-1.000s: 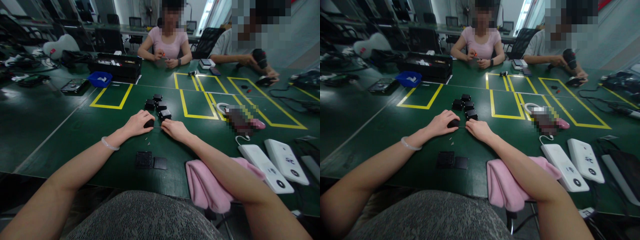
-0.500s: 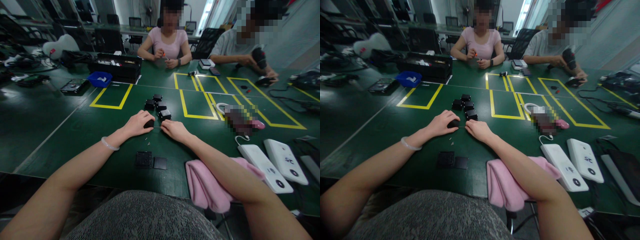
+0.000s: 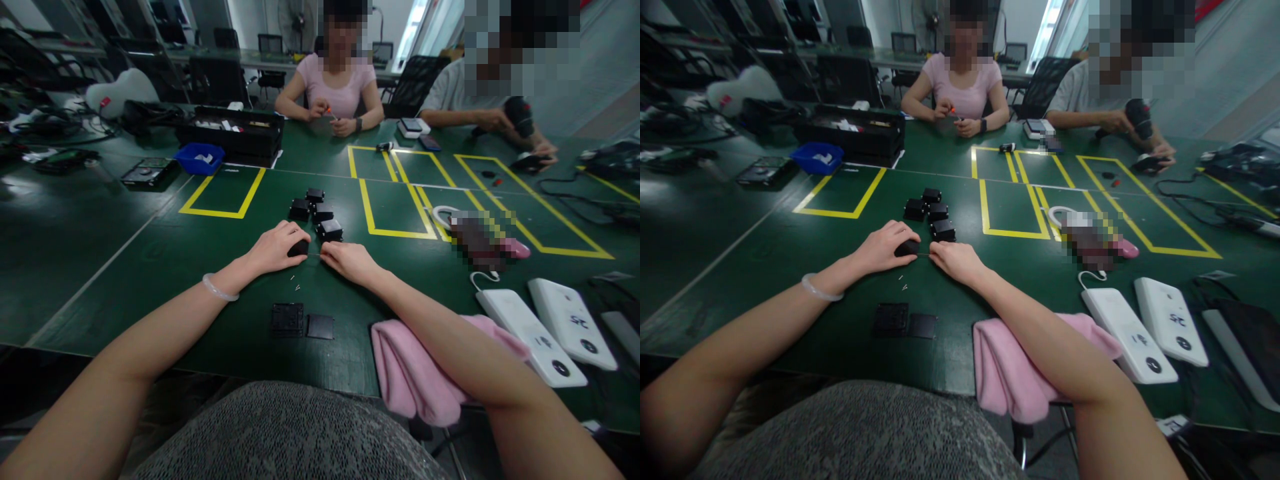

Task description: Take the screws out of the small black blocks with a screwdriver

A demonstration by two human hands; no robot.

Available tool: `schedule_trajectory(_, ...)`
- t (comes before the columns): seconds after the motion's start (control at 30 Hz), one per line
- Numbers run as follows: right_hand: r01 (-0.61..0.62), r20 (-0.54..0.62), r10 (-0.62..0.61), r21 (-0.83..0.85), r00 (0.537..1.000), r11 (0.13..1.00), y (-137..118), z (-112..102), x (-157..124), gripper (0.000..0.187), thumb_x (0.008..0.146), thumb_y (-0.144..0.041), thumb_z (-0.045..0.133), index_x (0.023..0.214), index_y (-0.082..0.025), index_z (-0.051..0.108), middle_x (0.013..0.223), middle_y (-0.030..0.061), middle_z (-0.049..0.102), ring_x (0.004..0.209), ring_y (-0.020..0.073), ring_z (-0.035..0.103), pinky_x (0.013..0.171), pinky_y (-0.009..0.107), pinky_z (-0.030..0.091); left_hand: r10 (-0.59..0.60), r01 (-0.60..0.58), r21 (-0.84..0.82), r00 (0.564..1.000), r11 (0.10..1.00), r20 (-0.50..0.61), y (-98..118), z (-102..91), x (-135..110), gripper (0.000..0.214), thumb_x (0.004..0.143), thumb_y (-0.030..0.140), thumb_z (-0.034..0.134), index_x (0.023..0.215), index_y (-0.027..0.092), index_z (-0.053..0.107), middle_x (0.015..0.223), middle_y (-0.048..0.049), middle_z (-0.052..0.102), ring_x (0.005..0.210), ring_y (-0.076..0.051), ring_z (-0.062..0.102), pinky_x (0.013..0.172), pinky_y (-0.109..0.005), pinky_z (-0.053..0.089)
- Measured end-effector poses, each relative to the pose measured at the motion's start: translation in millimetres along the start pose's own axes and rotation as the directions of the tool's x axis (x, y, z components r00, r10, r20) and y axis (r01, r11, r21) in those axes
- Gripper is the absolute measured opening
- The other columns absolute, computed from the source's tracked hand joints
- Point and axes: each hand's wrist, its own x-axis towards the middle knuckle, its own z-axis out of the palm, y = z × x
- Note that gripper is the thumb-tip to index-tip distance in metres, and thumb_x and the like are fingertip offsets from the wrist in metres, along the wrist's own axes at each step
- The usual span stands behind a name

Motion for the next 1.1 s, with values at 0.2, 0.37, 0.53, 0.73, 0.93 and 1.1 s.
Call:
schedule_trajectory(0.2,-0.003,0.010,0.004,-0.044,1.000,0.999,-0.6,0.4,0.5,0.030,0.107,-0.032,0.040,0.112,-0.019,0.066,0.114,0.0087,0.072,0.092,0.0203,0.068,0.065,0.027,0.035,0.001,-0.001,0.000,1.000,1.000,-0.002,0.6,0.7,0.2,0.030,0.090,0.028,0.067,0.119,0.021,0.062,0.116,-0.0094,0.064,0.111,-0.027,0.056,0.084,-0.037,0.052)
schedule_trajectory(0.37,-0.006,0.007,0.006,-0.040,1.000,0.999,-1.1,-0.6,0.1,0.028,0.106,-0.032,0.042,0.113,-0.020,0.066,0.115,0.0079,0.071,0.091,0.0202,0.068,0.063,0.027,0.033,0.009,-0.009,0.007,1.000,1.000,-0.006,0.5,0.2,-0.2,0.030,0.091,0.029,0.066,0.119,0.020,0.061,0.116,-0.0096,0.064,0.110,-0.027,0.057,0.082,-0.036,0.053)
schedule_trajectory(0.53,0.000,0.003,0.000,-0.007,1.000,1.000,-1.2,-0.2,-0.4,0.026,0.106,-0.031,0.043,0.113,-0.020,0.066,0.113,0.0077,0.072,0.092,0.0198,0.067,0.065,0.027,0.034,0.012,-0.012,0.012,1.000,1.000,-0.007,0.6,0.0,-0.3,0.029,0.091,0.029,0.065,0.118,0.021,0.061,0.116,-0.0093,0.064,0.110,-0.027,0.057,0.083,-0.037,0.053)
schedule_trajectory(0.73,-0.001,0.001,0.001,-0.026,1.000,1.000,-1.1,0.2,0.3,0.029,0.107,-0.031,0.041,0.111,-0.019,0.067,0.114,0.0086,0.071,0.092,0.0200,0.067,0.065,0.027,0.035,0.010,-0.010,0.013,1.000,1.000,-0.007,0.3,0.5,0.0,0.030,0.090,0.030,0.065,0.119,0.022,0.061,0.116,-0.0090,0.064,0.109,-0.027,0.056,0.083,-0.037,0.053)
schedule_trajectory(0.93,-0.009,-0.010,0.008,-0.037,1.000,0.999,-1.8,-0.1,0.5,0.028,0.107,-0.032,0.042,0.113,-0.020,0.066,0.115,0.0078,0.071,0.091,0.0200,0.068,0.063,0.028,0.033,0.010,-0.010,0.012,1.000,1.000,-0.004,0.7,0.5,0.0,0.030,0.091,0.030,0.065,0.119,0.021,0.061,0.116,-0.0092,0.064,0.109,-0.027,0.057,0.082,-0.036,0.053)
schedule_trajectory(1.1,-0.003,-0.014,0.002,-0.031,1.000,1.000,-2.2,0.7,0.1,0.029,0.107,-0.032,0.043,0.114,-0.019,0.067,0.114,0.0090,0.071,0.090,0.0197,0.067,0.065,0.027,0.035,0.009,-0.009,0.015,1.000,1.000,-0.012,0.3,1.6,0.0,0.031,0.090,0.031,0.066,0.119,0.022,0.062,0.116,-0.0089,0.064,0.110,-0.027,0.056,0.085,-0.038,0.053)
